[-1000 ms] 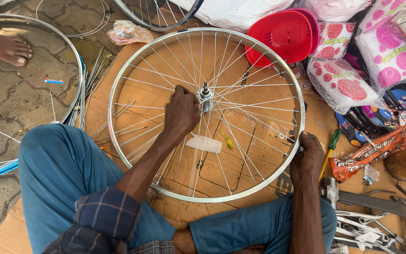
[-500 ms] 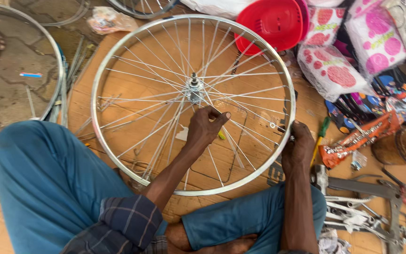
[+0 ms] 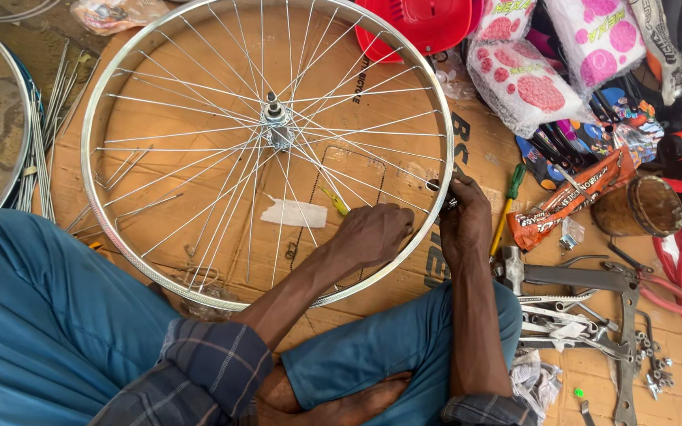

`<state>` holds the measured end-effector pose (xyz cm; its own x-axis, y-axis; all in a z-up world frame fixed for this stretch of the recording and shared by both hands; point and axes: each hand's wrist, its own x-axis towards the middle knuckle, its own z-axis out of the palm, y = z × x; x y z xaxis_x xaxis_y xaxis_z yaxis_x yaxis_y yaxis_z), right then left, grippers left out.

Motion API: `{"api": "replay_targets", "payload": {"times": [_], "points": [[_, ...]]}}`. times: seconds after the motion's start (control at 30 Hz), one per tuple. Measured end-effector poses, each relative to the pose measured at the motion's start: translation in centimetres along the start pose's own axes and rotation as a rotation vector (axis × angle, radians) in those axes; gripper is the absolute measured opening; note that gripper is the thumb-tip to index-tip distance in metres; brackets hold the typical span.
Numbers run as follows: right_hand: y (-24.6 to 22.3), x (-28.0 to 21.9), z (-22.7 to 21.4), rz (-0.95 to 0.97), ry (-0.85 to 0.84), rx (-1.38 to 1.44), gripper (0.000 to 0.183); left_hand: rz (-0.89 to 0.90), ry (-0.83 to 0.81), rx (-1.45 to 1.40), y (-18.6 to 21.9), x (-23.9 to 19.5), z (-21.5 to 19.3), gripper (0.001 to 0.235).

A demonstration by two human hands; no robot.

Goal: The person sits on the floor and works on a bicycle wheel, using a spoke wrench to tighten the nipples on the spokes. They rotate the wheel to access different sections and continue adjusting the tension of the spokes.

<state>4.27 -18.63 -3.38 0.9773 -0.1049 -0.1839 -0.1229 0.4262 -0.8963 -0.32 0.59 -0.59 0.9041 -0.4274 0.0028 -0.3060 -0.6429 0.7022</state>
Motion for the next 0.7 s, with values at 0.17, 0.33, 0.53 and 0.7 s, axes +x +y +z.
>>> {"api": "replay_targets", "payload": {"times": [0.17,0.33,0.53,0.7], "points": [[0.3,-0.3,-0.4,0.047,0.0,0.003,0.023,-0.036,-0.15,-0.053,-0.7,1.9,-0.1,0.028],[0.3,-0.9,-1.0,0.082,0.061,0.02,0.023,-0.081,-0.232,-0.168,-1.4,3.2,-1.1,0.026],[0.0,-3.5,-0.8,-0.005,0.254,-0.071,0.023,-0.257,-0.21,-0.258,-0.6,2.9,-2.6,0.024],[-0.8,-7.4,-0.8,0.076,0.21,0.046,0.03,-0.383,-0.31,-0.273,-0.6,2.8,-2.7,0.018]]}}
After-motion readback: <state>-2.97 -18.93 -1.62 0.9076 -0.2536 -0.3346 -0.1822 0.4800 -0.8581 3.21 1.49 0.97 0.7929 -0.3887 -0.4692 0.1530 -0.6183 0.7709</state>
